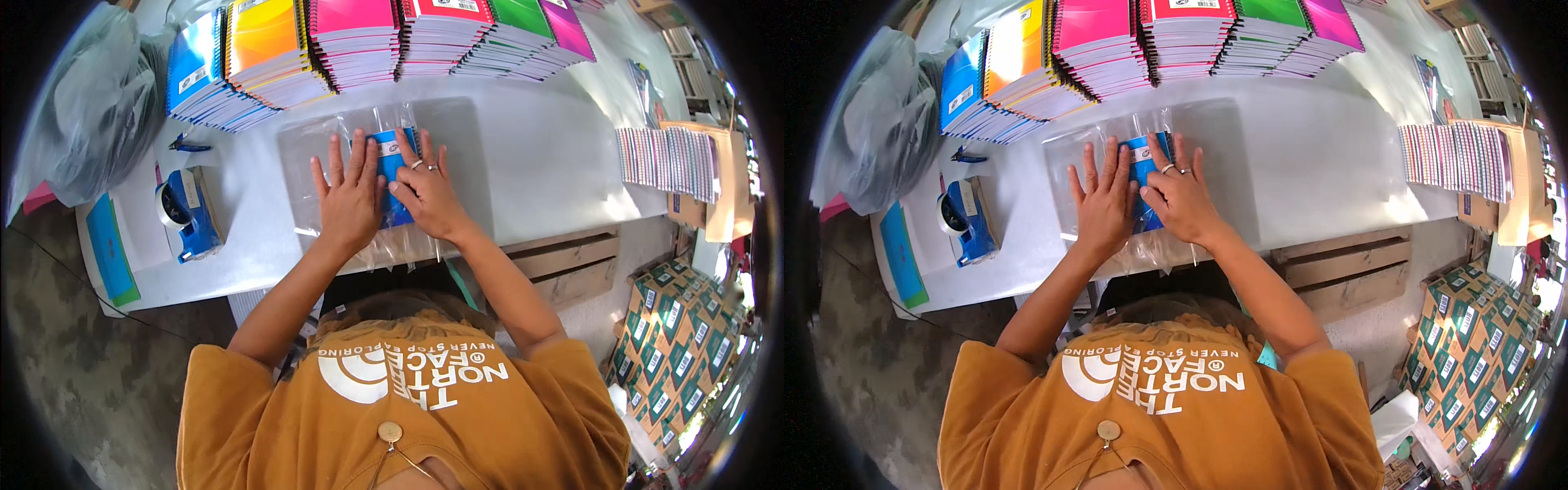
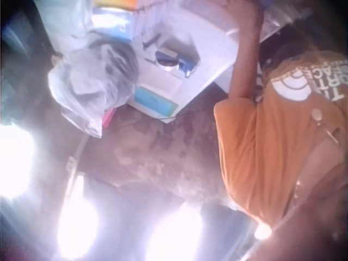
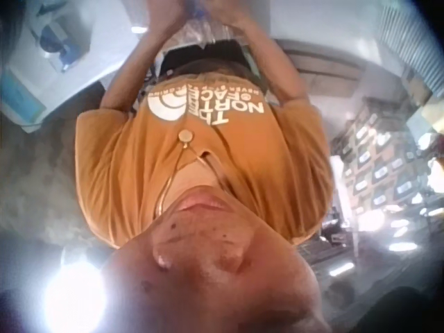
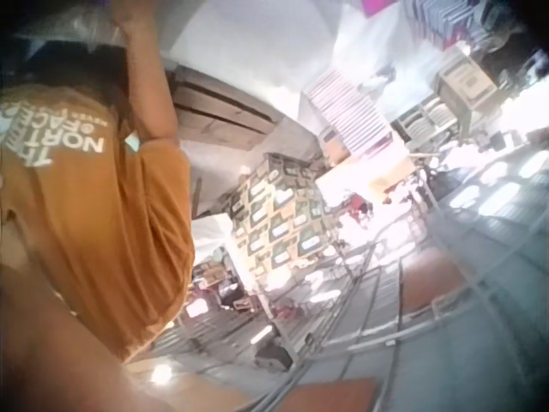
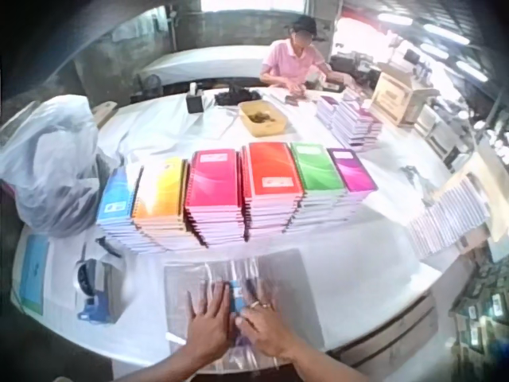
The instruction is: The person gathers colorful notebooks into stacks of five and places each stack into a plastic bag, sealing it with adhesive tape from a dispenser.
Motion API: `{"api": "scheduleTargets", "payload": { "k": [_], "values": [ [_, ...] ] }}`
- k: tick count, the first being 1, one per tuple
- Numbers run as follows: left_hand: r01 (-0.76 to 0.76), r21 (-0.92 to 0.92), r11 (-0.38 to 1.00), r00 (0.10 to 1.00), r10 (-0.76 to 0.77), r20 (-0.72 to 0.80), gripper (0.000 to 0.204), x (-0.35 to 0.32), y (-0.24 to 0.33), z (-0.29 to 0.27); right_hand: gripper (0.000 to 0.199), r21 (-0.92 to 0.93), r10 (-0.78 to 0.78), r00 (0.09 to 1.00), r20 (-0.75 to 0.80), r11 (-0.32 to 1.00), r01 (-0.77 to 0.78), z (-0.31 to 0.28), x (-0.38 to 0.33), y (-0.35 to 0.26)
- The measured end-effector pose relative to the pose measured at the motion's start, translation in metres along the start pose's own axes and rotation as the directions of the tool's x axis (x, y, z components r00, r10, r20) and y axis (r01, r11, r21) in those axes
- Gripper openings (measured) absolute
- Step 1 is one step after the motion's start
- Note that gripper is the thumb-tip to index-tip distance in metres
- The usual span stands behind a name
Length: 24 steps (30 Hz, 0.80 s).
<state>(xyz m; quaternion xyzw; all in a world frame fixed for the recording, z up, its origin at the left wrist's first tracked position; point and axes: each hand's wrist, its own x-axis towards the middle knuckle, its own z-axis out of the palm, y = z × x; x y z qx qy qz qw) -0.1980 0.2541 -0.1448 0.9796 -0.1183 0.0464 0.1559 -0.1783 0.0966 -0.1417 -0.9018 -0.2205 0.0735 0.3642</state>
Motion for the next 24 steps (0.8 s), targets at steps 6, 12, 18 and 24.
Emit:
{"api": "scheduleTargets", "payload": {
  "k": [6,12,18,24],
  "values": [
    [0.011,0.084,0.996,0.988,-0.024,0.15,0.06,0.004,0.004,0.0,0.027,-0.015,-0.269,0.942,0.2,0.961,0.278,-0.012,0.022,0.011],
    [0.015,-0.115,0.993,0.993,-0.002,0.115,0.084,-0.003,-0.005,-0.023,0.029,0.091,-0.235,0.893,0.383,0.972,0.217,-0.027,0.033,0.018],
    [-0.218,-0.358,0.908,0.871,0.346,0.348,0.076,-0.095,0.072,-0.014,0.027,0.042,-0.141,0.845,0.515,0.989,0.14,-0.036,0.04,0.013],
    [0.151,-0.458,0.876,0.964,-0.233,-0.129,0.048,-0.085,0.023,-0.014,0.02,-0.007,-0.093,0.812,0.576,0.993,0.118,-0.044,0.042,0.009]
  ]
}}
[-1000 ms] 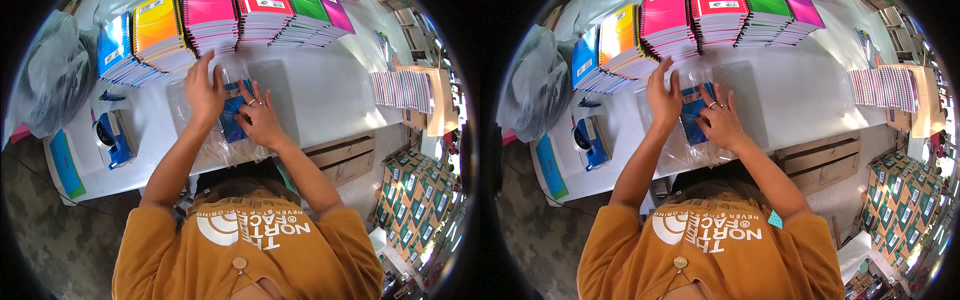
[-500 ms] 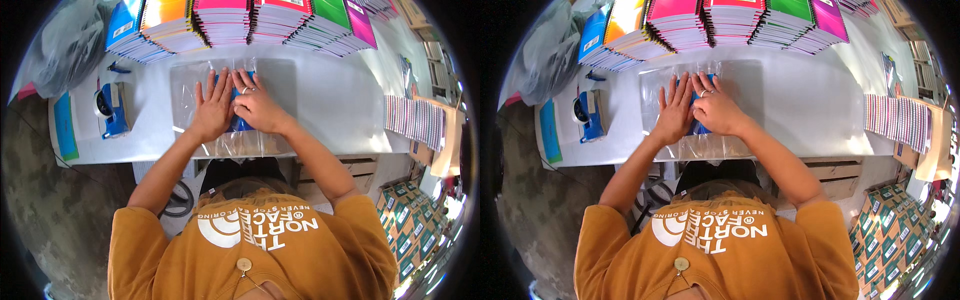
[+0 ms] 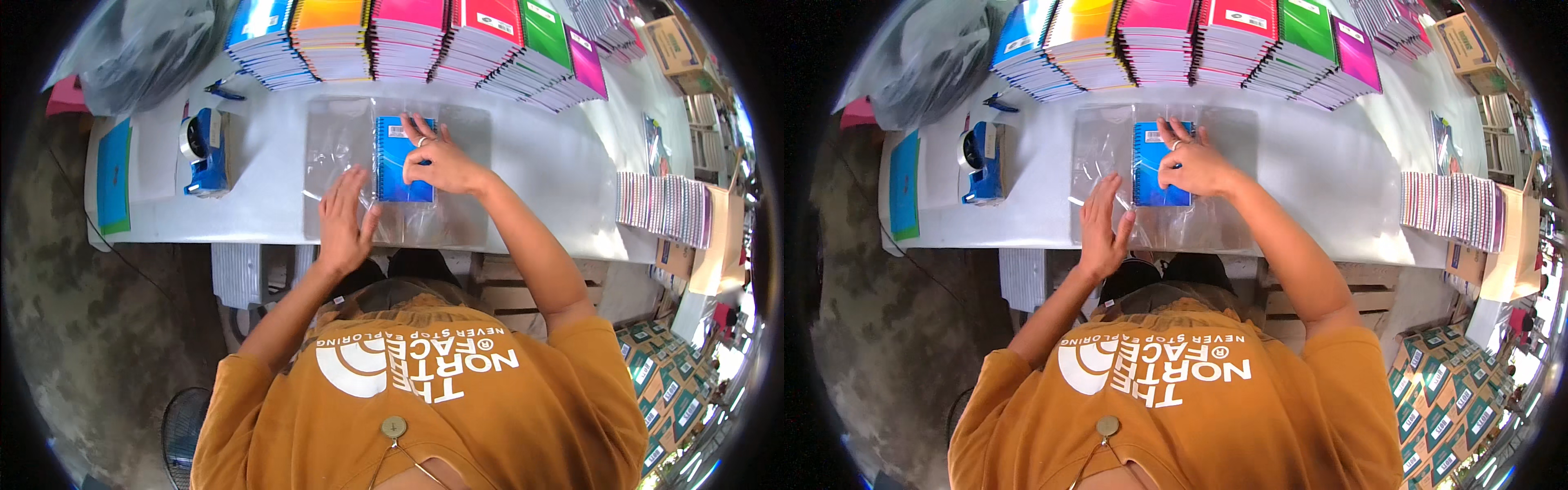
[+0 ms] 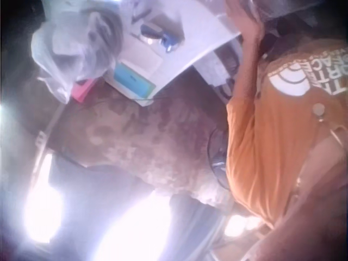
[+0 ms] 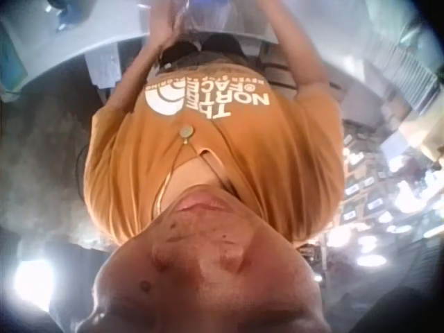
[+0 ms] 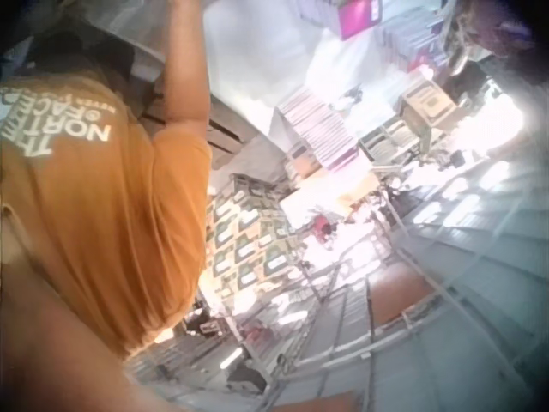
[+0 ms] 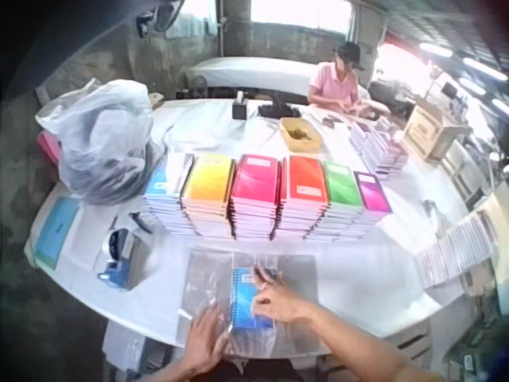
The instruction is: The person gathers colorful notebooks into stacks of five and places each stack into a plastic bag, sealing it with adhesive tape from a dispenser.
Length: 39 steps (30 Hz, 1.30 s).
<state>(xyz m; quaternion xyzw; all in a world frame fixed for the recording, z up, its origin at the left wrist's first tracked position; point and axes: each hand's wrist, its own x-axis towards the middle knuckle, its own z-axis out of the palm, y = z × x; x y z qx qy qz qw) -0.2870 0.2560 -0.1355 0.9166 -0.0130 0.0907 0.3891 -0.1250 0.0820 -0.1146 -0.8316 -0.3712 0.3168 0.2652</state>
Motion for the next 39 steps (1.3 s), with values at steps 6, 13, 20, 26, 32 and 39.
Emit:
{"api": "scheduleTargets", "payload": {
  "k": [6,13,20,26,32,39],
  "values": [
    [-0.291,0.274,0.917,0.928,0.201,0.314,0.044,-0.043,-0.035,-0.042,0.008,-0.019,-0.024,1.0,0.019,1.0,0.024,-0.004,0.004,-0.001],
    [0.512,-0.347,0.786,0.597,-0.616,-0.513,0.046,0.006,-0.149,-0.183,0.035,-0.028,0.022,0.999,-0.042,0.999,-0.023,-0.002,0.004,-0.01],
    [0.676,-0.59,0.441,0.639,-0.749,0.174,0.036,0.012,-0.164,-0.225,0.068,0.011,0.06,0.993,-0.099,0.998,-0.06,-0.004,0.008,-0.018],
    [0.655,-0.485,0.58,0.708,-0.695,0.125,0.024,-0.062,-0.205,-0.202,0.075,0.008,0.07,0.99,-0.121,0.998,-0.069,-0.003,0.005,-0.016],
    [0.483,-0.42,0.768,0.735,-0.617,-0.282,0.025,0.056,-0.074,-0.175,0.08,-0.093,0.061,0.988,-0.142,0.993,-0.075,-0.007,0.001,-0.013],
    [0.058,0.45,0.891,0.813,-0.303,0.497,0.048,0.154,0.023,-0.027,0.087,-0.112,0.029,0.988,-0.152,0.993,-0.046,-0.012,0.006,-0.018]
  ]
}}
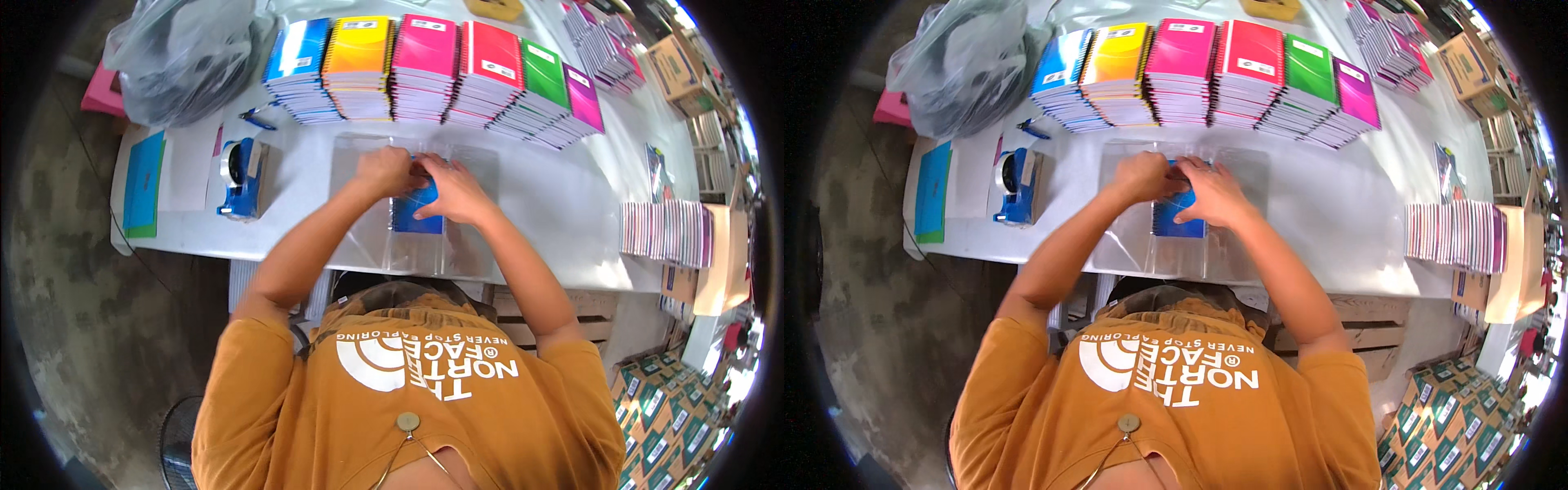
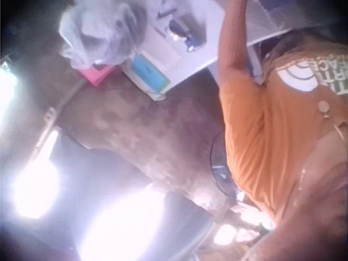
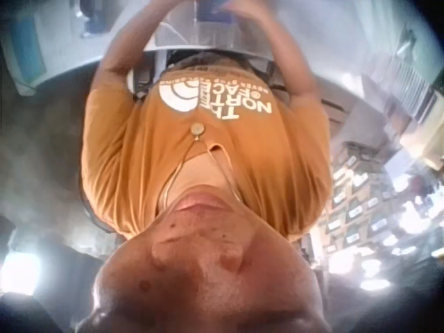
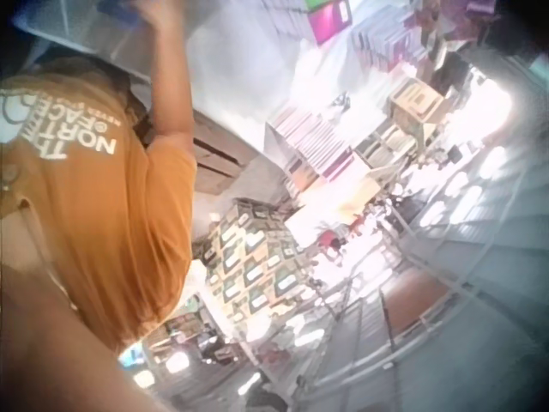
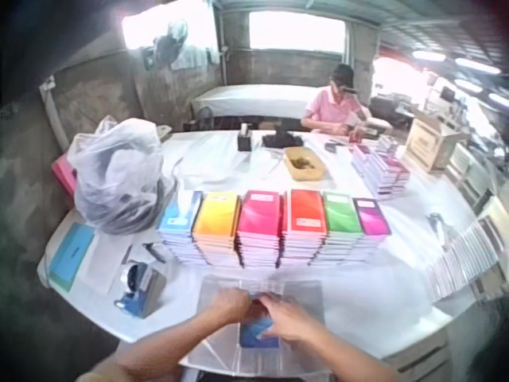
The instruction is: The person gathers colorful notebooks into stacks of five and places each stack into a plastic bag, sealing it with adhesive tape from a dispenser.
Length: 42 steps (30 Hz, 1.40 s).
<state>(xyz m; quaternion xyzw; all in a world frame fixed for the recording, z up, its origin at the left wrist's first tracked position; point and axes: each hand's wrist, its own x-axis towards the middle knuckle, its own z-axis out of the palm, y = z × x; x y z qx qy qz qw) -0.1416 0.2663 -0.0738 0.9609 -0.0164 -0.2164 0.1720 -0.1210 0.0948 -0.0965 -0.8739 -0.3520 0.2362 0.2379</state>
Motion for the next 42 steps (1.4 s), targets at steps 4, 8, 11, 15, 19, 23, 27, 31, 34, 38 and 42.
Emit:
{"api": "scheduleTargets", "payload": {
  "k": [4,8,11,15,19,23,27,31,34,38,42],
  "values": [
    [0.029,0.354,0.935,0.985,-0.086,0.148,0.064,0.002,-0.011,-0.032,0.1,-0.024,0.014,1.0,-0.005,1.0,-0.014,0.005,-0.005,0.011],
    [-0.15,-0.17,0.974,0.977,0.119,-0.18,0.083,0.016,-0.089,0.046,0.117,0.168,0.248,0.88,-0.406,0.966,-0.195,0.045,-0.007,0.037],
    [-0.176,-0.682,0.71,0.965,-0.014,-0.263,0.069,-0.011,-0.039,0.093,0.11,0.619,0.314,0.9,-0.303,0.783,-0.065,0.071,-0.013,0.041],
    [-0.543,-0.778,0.317,0.813,-0.033,-0.581,0.059,-0.042,0.002,0.067,0.094,0.76,0.192,0.772,-0.606,0.426,0.491,0.045,-0.02,-0.018],
    [-0.566,-0.667,0.484,0.733,-0.075,-0.676,0.052,-0.037,-0.003,0.075,0.064,0.658,0.273,0.64,-0.719,0.563,0.499,0.057,-0.001,-0.019],
    [-0.463,-0.535,0.707,0.58,-0.214,-0.786,0.042,-0.044,0.004,0.086,0.042,0.552,0.307,0.544,-0.781,0.746,0.372,0.054,0.004,-0.033],
    [-0.199,0.017,0.98,0.455,0.107,-0.884,0.036,-0.055,0.012,0.085,0.041,0.471,0.253,0.525,-0.813,0.816,0.335,0.053,0.006,-0.028],
    [-0.207,0.093,0.974,0.608,0.203,-0.767,0.052,-0.062,0.017,0.065,0.053,0.287,0.168,0.545,-0.822,0.947,0.141,0.046,-0.002,-0.032],
    [-0.236,0.083,0.968,0.674,0.225,-0.704,0.076,-0.067,0.016,0.06,0.061,-0.083,-0.006,0.496,-0.868,0.988,-0.133,0.053,-0.02,-0.052],
    [-0.326,-0.064,0.943,0.731,0.208,-0.65,0.096,-0.074,0.013,0.055,0.061,-0.129,-0.074,0.649,-0.757,0.991,-0.038,0.067,-0.028,-0.055],
    [-0.419,-0.321,0.849,0.779,0.155,-0.608,0.091,-0.073,0.011,0.038,0.048,-0.209,-0.197,0.656,-0.728,0.976,0.06,0.065,-0.027,-0.053]
  ]
}}
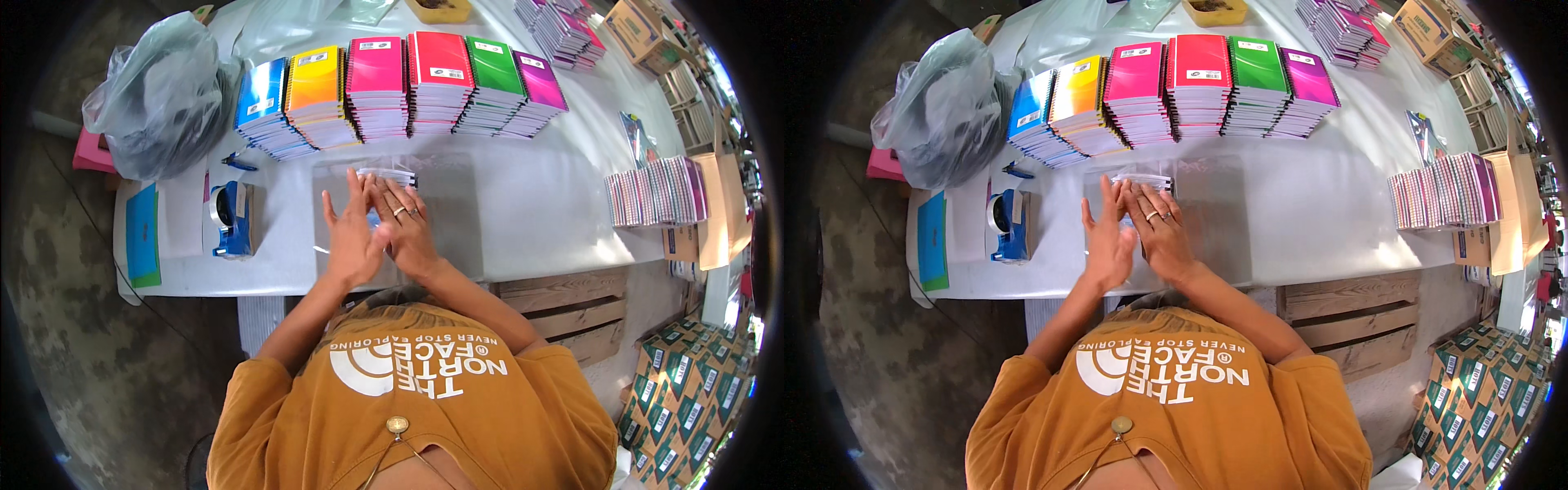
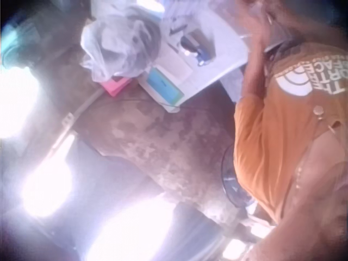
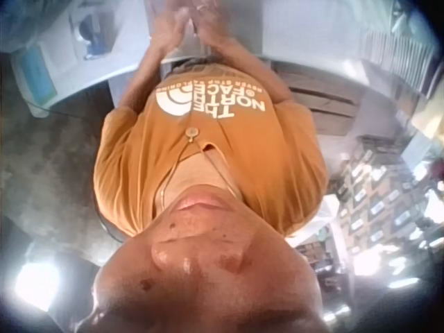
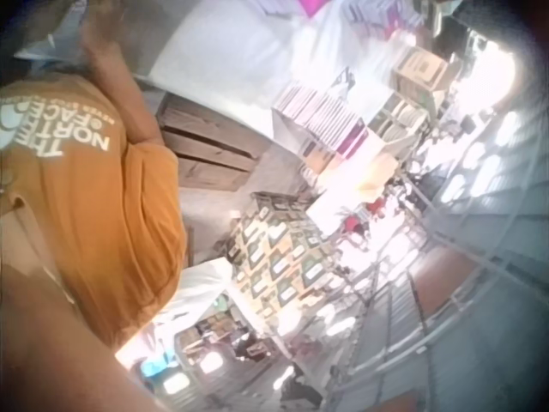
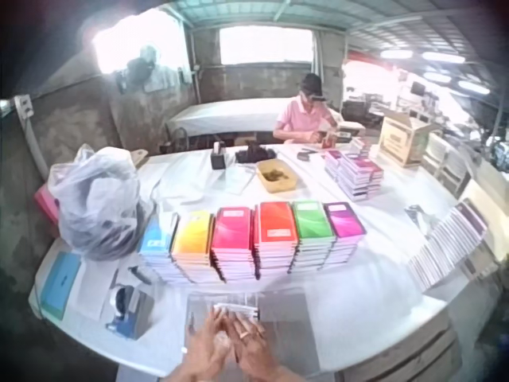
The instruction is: The person gathers colorful notebooks into stacks of five and places each stack into a plastic bag, sealing it with adhesive tape from a dispenser.
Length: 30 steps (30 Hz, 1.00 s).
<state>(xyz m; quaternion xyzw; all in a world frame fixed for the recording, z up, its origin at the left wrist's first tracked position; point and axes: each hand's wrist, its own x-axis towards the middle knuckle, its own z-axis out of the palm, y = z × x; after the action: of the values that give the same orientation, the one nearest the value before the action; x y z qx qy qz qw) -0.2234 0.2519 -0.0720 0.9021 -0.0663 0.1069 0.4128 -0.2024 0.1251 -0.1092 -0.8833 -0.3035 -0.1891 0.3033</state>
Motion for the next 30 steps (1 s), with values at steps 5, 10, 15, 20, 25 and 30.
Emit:
{"api": "scheduleTargets", "payload": {
  "k": [5,10,15,20,25,30],
  "values": [
    [-0.027,0.123,0.992,0.999,0.03,-0.023,0.068,0.057,-0.023,-0.026,0.04,-0.066,-0.099,0.994,-0.047,0.993,0.096,0.001,0.005,0.007],
    [-0.049,0.197,0.979,0.886,-0.048,0.461,0.037,0.087,-0.015,-0.03,0.039,-0.029,-0.107,0.992,-0.066,0.994,0.106,-0.002,0.0,0.012],
    [-0.251,0.311,0.917,0.966,0.257,0.022,0.026,0.018,-0.015,0.004,0.053,0.379,0.143,0.886,-0.441,0.925,0.039,0.016,-0.005,0.006],
    [-0.26,0.356,0.898,0.964,0.262,0.043,0.025,-0.008,-0.001,-0.002,0.058,0.344,0.075,0.971,-0.226,0.939,0.008,-0.003,0.004,0.013],
    [0.199,0.459,0.866,0.891,0.035,-0.452,0.024,-0.017,-0.068,-0.103,0.056,0.245,-0.012,0.983,-0.182,0.968,0.057,-0.002,0.001,0.02],
    [0.762,-0.234,0.604,0.534,-0.79,-0.301,0.054,-0.102,-0.184,-0.176,0.042,0.256,0.01,0.986,-0.167,0.966,0.033,0.002,0.003,0.014]
  ]
}}
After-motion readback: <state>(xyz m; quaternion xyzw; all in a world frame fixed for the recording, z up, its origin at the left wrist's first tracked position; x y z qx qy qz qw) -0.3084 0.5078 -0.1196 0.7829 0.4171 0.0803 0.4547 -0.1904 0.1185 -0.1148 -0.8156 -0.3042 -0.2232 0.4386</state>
